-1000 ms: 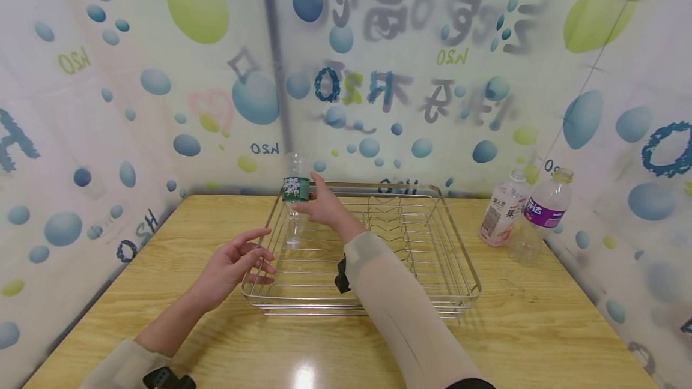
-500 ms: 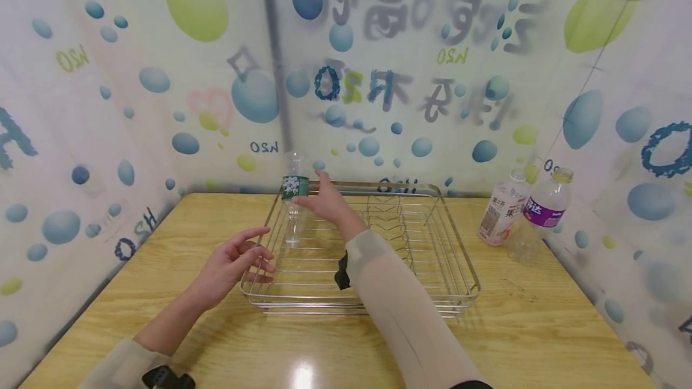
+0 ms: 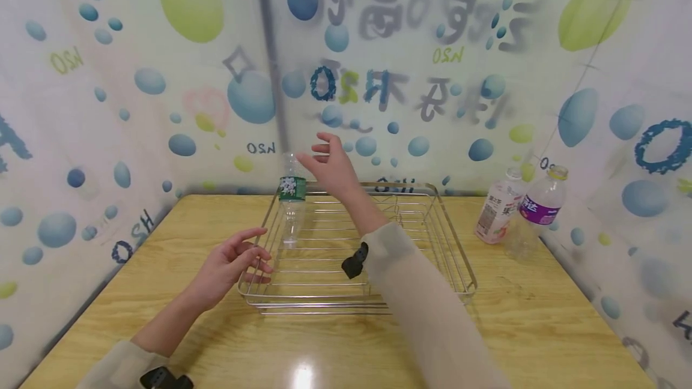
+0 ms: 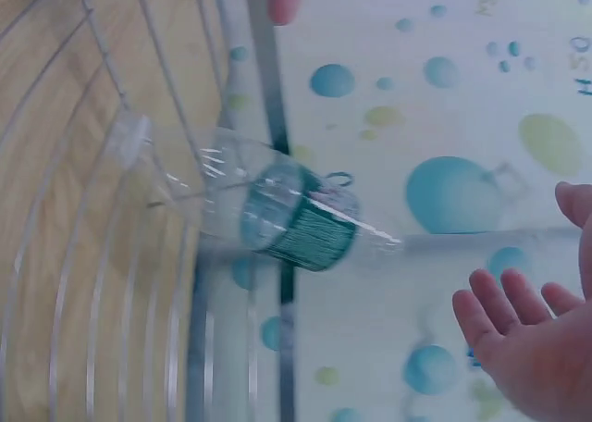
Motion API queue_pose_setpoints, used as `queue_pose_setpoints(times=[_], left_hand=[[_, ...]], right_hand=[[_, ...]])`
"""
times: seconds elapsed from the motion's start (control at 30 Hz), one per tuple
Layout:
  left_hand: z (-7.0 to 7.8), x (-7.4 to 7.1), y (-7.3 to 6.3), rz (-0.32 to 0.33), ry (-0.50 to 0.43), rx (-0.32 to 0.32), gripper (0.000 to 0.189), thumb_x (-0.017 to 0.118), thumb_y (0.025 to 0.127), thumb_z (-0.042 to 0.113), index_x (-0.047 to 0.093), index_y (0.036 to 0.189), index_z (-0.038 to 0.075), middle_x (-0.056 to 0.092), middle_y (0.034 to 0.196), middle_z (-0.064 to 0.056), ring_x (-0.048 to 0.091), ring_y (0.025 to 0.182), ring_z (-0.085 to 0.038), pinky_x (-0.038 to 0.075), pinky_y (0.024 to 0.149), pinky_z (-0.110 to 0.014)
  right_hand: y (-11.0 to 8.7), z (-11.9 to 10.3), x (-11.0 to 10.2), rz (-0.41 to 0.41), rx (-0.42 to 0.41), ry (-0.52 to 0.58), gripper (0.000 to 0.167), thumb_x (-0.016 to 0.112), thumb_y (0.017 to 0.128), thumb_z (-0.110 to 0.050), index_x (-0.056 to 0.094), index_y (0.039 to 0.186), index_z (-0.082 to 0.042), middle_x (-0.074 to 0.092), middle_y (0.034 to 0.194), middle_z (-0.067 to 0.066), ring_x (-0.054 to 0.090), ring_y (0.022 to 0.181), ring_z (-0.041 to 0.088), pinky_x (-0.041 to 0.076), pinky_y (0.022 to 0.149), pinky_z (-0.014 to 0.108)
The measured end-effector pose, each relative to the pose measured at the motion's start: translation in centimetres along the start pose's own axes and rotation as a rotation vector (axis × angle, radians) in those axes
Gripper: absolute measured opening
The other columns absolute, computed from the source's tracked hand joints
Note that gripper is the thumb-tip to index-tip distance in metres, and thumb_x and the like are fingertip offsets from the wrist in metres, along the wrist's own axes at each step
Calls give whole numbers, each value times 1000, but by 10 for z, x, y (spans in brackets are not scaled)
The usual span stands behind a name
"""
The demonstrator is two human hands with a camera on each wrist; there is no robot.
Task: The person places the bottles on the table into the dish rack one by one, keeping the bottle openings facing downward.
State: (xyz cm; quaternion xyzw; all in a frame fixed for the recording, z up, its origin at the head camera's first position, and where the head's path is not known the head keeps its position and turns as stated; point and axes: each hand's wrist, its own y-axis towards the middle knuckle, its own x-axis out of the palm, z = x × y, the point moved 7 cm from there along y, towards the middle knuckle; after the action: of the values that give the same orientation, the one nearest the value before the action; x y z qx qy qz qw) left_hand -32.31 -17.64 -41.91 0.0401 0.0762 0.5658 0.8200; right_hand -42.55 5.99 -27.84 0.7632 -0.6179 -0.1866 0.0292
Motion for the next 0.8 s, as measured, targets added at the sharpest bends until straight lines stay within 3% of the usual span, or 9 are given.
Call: queue_pose_setpoints(times=[0.23, 0.47, 0.6, 0.7, 0.8], left_hand=[[0, 0, -2, -5, -9, 12, 48, 56, 116, 16, 43, 162, 8, 70, 115, -16, 80, 97, -24, 69, 85, -53], [0, 0, -3, -3, -11, 15, 48, 56, 116, 15, 43, 162, 7, 70, 116, -20, 80, 96, -21, 69, 85, -54], [0, 1, -3, -6, -8, 15, 50, 55, 116, 15, 40, 163, 4, 69, 116, -20, 80, 96, -21, 69, 85, -54], [0, 1, -2, -6, -6, 14, 49, 55, 116, 14, 40, 163, 4, 70, 116, -19, 80, 95, -21, 69, 85, -54], [0, 1, -2, -1, -5, 15, 49, 55, 116, 14, 41, 162, 5, 70, 115, -18, 80, 95, -22, 69, 85, -54]], right_hand=[[-34, -37, -45, -17, -96, -106, 68, 70, 109, -39, 41, 166, -19, 57, 158, 9, 59, 143, 30, 53, 117, 55], [-79, -35, -99, 21, -78, -266, 65, 68, 110, -41, 41, 166, -20, 57, 158, 9, 59, 144, 30, 55, 113, 56], [-105, -20, -129, 56, -72, -338, 64, 67, 111, -39, 43, 165, -17, 59, 156, 10, 61, 141, 33, 58, 105, 32], [-123, -10, -150, 83, -73, -377, 62, 66, 112, -35, 43, 165, -13, 60, 155, 15, 62, 138, 35, 52, 96, 11], [-140, 0, -170, 127, -72, -425, 61, 65, 112, -33, 43, 165, -12, 61, 152, 16, 64, 130, 24, 49, 92, 3]])
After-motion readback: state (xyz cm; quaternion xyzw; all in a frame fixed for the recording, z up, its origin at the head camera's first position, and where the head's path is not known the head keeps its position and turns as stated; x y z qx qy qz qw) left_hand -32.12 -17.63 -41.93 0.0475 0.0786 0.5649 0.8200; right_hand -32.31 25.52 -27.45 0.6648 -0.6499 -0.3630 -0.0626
